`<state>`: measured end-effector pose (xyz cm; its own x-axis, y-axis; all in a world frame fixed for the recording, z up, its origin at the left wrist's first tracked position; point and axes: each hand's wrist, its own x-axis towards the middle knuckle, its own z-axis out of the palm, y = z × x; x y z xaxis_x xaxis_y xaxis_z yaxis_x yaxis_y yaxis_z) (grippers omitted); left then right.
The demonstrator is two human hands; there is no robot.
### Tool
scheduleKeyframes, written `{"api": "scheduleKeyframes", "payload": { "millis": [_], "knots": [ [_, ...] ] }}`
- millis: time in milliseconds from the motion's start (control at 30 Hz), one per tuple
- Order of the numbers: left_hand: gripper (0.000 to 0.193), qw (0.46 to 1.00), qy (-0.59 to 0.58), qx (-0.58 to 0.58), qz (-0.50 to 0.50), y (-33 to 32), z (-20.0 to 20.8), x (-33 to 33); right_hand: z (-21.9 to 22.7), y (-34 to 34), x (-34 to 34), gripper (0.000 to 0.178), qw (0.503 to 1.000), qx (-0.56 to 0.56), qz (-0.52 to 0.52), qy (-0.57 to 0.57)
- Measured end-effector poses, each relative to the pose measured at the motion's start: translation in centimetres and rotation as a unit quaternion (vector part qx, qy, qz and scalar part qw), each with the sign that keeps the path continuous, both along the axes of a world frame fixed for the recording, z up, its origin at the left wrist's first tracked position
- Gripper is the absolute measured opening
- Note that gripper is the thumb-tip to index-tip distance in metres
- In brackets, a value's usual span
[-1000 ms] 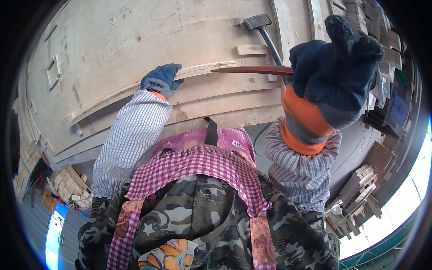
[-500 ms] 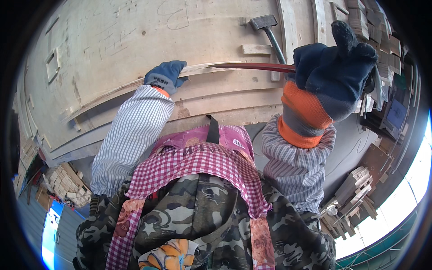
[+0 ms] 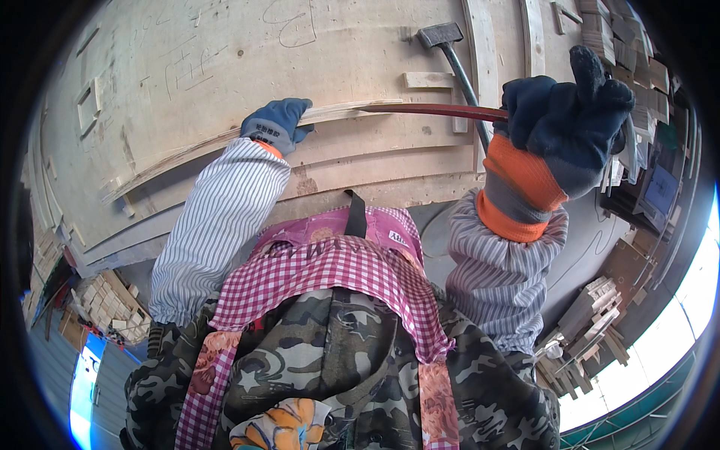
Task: The person walks to a workbench and uses a hammer and chisel to split a thin wooden plank into smaller pieces. They repeatedly position the chisel along the grain and strike it with the hammer, separating the wood into strips.
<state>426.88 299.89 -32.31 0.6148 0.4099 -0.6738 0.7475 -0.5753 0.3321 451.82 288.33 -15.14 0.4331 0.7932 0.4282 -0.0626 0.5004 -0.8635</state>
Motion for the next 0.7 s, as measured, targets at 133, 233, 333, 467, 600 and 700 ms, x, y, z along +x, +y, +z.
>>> {"api": "scheduleKeyframes", "payload": {
  "millis": [133, 233, 333, 467, 600, 700],
  "knots": [
    [0.049, 1.0, 0.004, 0.01, 0.002, 0.0, 0.2, 0.0, 0.1, 0.3, -0.4, 0.037, 1.0, 0.003, -0.007, 0.029],
    [0.051, 1.0, 0.003, 0.003, 0.01, 0.0, 0.1, 0.0, -0.1, 0.6, -0.7, 0.032, 0.998, -0.005, -0.062, -0.007],
    [0.051, 1.0, 0.006, 0.004, 0.003, 0.0, -0.1, 0.0, -0.2, 0.6, -0.9, 0.03, 0.998, -0.013, -0.058, -0.019],
    [0.051, 1.0, 0.015, 0.003, 0.002, 0.1, -0.2, 0.1, -0.5, -0.1, -0.4, 0.029, 0.996, -0.022, -0.086, -0.02],
    [0.051, 1.0, 0.018, 0.003, 0.011, 0.1, 0.1, 0.2, -0.5, 0.2, 0.8, 0.027, 0.999, -0.025, 0.019, 0.04],
    [0.05, 1.0, 0.023, 0.0, 0.017, 0.1, 0.4, 0.2, -0.6, 1.8, 1.6, 0.024, 0.996, -0.074, -0.05, -0.014]
  ]
}}
